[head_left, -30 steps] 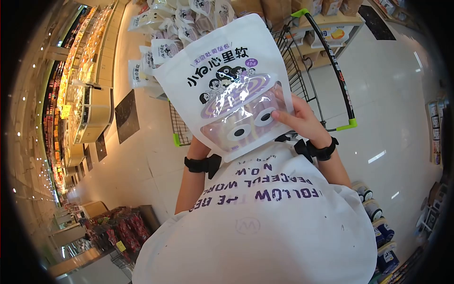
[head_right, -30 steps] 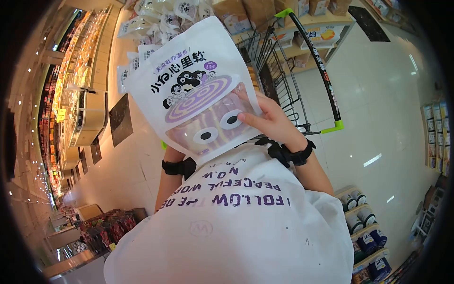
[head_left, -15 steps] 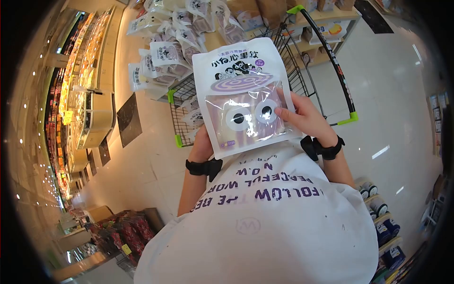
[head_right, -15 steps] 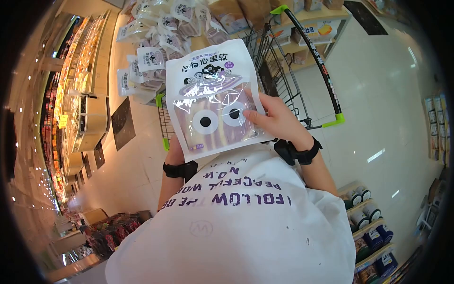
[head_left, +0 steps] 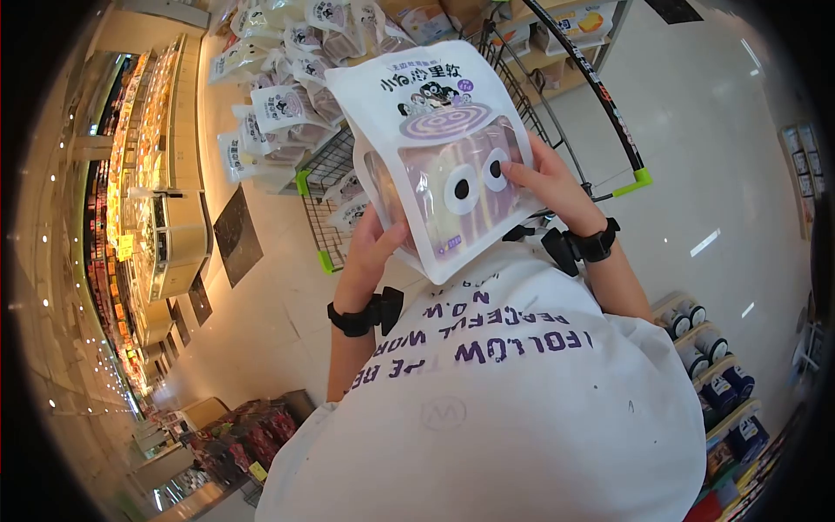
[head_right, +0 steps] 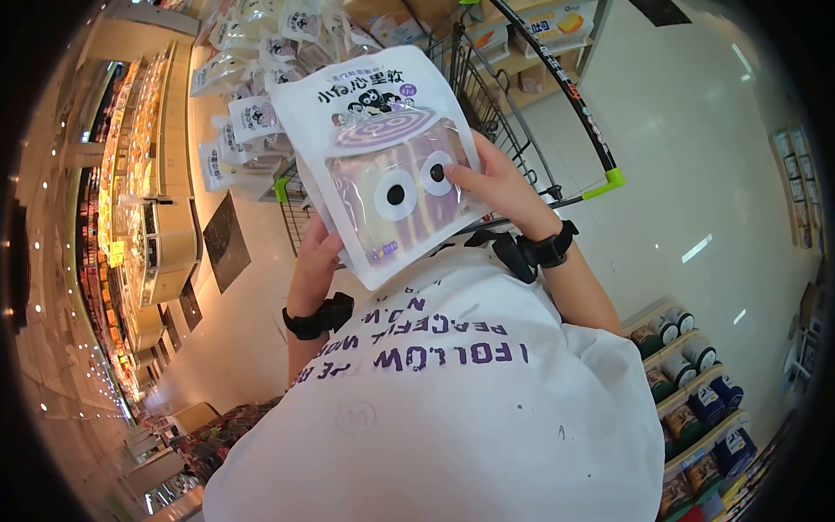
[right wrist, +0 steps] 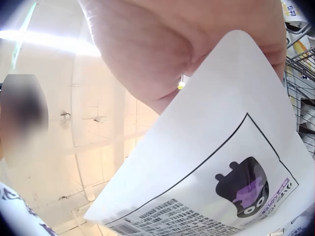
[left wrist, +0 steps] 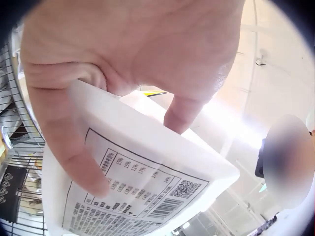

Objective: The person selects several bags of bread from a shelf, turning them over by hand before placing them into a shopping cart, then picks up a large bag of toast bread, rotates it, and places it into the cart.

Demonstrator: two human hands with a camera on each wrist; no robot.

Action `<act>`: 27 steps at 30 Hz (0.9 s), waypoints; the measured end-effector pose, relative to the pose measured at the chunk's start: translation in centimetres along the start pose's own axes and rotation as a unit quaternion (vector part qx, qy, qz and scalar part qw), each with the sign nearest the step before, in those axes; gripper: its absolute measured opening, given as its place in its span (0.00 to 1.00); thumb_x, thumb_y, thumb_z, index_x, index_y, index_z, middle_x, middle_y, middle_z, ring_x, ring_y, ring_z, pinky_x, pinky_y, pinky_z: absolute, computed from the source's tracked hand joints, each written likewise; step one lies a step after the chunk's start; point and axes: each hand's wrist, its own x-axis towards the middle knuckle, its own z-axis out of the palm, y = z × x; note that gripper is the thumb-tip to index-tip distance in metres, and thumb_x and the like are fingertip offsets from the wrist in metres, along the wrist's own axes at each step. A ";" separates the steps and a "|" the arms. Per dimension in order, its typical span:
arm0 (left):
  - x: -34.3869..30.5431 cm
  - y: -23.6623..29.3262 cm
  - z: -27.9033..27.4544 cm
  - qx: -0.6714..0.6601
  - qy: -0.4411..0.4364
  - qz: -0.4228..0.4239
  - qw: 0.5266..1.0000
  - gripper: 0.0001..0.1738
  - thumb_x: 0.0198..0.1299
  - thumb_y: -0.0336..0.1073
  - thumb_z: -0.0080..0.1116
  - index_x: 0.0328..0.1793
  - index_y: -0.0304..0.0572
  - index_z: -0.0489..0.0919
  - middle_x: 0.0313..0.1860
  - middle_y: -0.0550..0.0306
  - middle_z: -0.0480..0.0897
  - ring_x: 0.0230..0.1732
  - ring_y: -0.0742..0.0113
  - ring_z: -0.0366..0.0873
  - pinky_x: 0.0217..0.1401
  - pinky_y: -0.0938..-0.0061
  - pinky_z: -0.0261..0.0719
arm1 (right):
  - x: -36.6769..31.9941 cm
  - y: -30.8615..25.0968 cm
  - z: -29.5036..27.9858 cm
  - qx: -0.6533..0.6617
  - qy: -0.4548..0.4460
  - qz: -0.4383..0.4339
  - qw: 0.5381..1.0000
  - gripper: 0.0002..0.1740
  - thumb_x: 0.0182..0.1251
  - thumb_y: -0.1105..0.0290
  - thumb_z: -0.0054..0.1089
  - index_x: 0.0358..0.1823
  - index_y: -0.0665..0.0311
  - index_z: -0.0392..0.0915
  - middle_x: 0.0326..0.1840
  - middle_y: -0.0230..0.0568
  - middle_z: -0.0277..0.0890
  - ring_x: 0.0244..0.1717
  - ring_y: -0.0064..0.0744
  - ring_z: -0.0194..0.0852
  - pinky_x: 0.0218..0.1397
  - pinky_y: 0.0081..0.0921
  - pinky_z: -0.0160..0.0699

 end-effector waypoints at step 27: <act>2.7 -6.9 -2.8 -0.477 -0.008 -0.172 0.862 0.23 0.70 0.51 0.42 0.61 0.46 0.72 0.52 0.53 0.81 0.46 0.57 0.83 0.36 0.63 0.87 | -1.2 -2.3 0.2 -0.132 -0.113 -0.188 0.967 0.26 0.63 0.67 0.60 0.62 0.67 0.69 0.51 0.38 0.77 0.52 0.28 0.74 0.57 0.25 0.70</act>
